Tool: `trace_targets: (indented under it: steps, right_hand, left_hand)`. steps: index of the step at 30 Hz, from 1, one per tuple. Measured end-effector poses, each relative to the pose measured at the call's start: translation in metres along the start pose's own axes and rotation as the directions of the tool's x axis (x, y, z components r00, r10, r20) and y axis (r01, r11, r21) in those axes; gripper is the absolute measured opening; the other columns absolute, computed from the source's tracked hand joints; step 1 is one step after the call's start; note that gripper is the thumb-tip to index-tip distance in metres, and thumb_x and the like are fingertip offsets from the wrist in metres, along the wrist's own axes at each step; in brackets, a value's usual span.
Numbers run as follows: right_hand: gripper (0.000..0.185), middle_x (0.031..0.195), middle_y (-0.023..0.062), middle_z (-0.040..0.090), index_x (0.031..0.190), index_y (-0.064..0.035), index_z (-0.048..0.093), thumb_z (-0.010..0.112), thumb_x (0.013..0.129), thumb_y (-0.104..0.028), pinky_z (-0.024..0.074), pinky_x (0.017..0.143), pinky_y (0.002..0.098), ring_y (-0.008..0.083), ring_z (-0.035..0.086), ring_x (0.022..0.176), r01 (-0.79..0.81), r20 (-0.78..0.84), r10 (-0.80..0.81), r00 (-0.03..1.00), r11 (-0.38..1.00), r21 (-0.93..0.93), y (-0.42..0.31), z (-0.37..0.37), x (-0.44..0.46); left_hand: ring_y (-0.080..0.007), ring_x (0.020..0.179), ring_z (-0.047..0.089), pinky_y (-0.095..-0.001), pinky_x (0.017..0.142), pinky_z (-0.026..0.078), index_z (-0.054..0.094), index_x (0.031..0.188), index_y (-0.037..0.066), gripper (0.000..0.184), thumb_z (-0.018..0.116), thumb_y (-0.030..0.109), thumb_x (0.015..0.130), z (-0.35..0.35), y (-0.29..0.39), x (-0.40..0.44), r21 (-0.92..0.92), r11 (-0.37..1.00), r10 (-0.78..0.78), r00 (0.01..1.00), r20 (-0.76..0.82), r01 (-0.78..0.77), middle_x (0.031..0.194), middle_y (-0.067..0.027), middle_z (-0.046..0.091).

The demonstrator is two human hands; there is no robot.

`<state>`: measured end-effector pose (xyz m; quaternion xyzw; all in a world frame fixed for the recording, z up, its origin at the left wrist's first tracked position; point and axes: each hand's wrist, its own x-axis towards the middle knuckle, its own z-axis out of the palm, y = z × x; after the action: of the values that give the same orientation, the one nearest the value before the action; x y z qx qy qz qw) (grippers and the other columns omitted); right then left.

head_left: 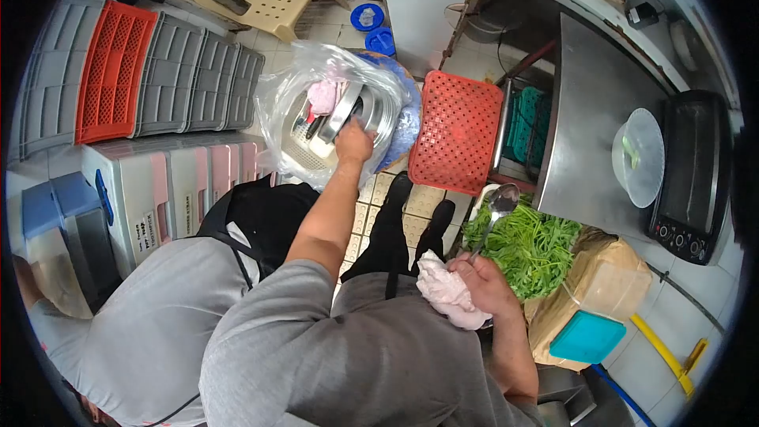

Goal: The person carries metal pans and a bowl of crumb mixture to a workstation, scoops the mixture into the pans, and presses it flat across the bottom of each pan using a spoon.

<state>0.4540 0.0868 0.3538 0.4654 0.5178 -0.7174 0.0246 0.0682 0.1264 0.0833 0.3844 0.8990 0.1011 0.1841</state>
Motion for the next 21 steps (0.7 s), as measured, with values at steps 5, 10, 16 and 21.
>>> trace_targets:
  steps: [5,10,16,21]
  right_hand:
    - [0.022,0.097,0.0007,0.069,0.107,-0.0022,0.070,0.056,0.111,-0.019,0.0510,0.085,0.0282,0.0106,0.060,0.092,-0.024,-0.004,0.024,1.000,0.999,0.042,0.001,-0.002,-0.002]
    - [0.021,0.095,0.0003,0.069,0.107,-0.0037,0.070,0.057,0.111,-0.019,0.0511,0.083,0.0277,0.0096,0.060,0.089,0.008,-0.022,-0.009,1.000,0.999,-0.042,-0.003,-0.005,0.000]
    - [0.020,0.095,0.0005,0.069,0.104,-0.0039,0.070,0.057,0.110,-0.018,0.0507,0.082,0.0275,0.0095,0.060,0.088,0.022,-0.015,-0.022,1.000,1.000,-0.013,-0.001,-0.004,0.006]
    - [0.024,0.095,0.0000,0.067,0.103,-0.0040,0.069,0.054,0.112,-0.020,0.0500,0.082,0.0267,0.0083,0.058,0.090,0.019,-0.070,-0.021,0.997,0.999,-0.027,0.001,-0.009,0.005]
  left_hand:
    - [-0.0412,0.116,0.070,-0.0471,0.099,0.056,0.068,0.118,-0.002,0.055,0.085,0.036,0.082,-0.013,-0.016,0.040,-0.141,0.989,-0.005,0.977,0.213,0.036,0.119,-0.0256,0.074]
    - [-0.0298,0.092,0.070,-0.0409,0.087,0.056,0.063,0.106,0.000,0.051,0.090,0.032,0.078,-0.020,-0.034,0.053,-0.470,0.880,-0.013,0.994,0.108,0.063,0.097,-0.0160,0.072]
    - [-0.0147,0.086,0.063,-0.0324,0.079,0.054,0.061,0.113,-0.002,0.049,0.091,0.024,0.084,-0.055,-0.016,0.035,-0.607,0.795,0.057,0.994,0.097,0.014,0.097,-0.0066,0.068]
    - [-0.0160,0.092,0.068,-0.0298,0.083,0.055,0.057,0.134,-0.008,0.061,0.085,0.016,0.086,-0.162,0.045,-0.034,-0.675,0.720,0.110,0.987,-0.120,-0.162,0.105,-0.0097,0.071]
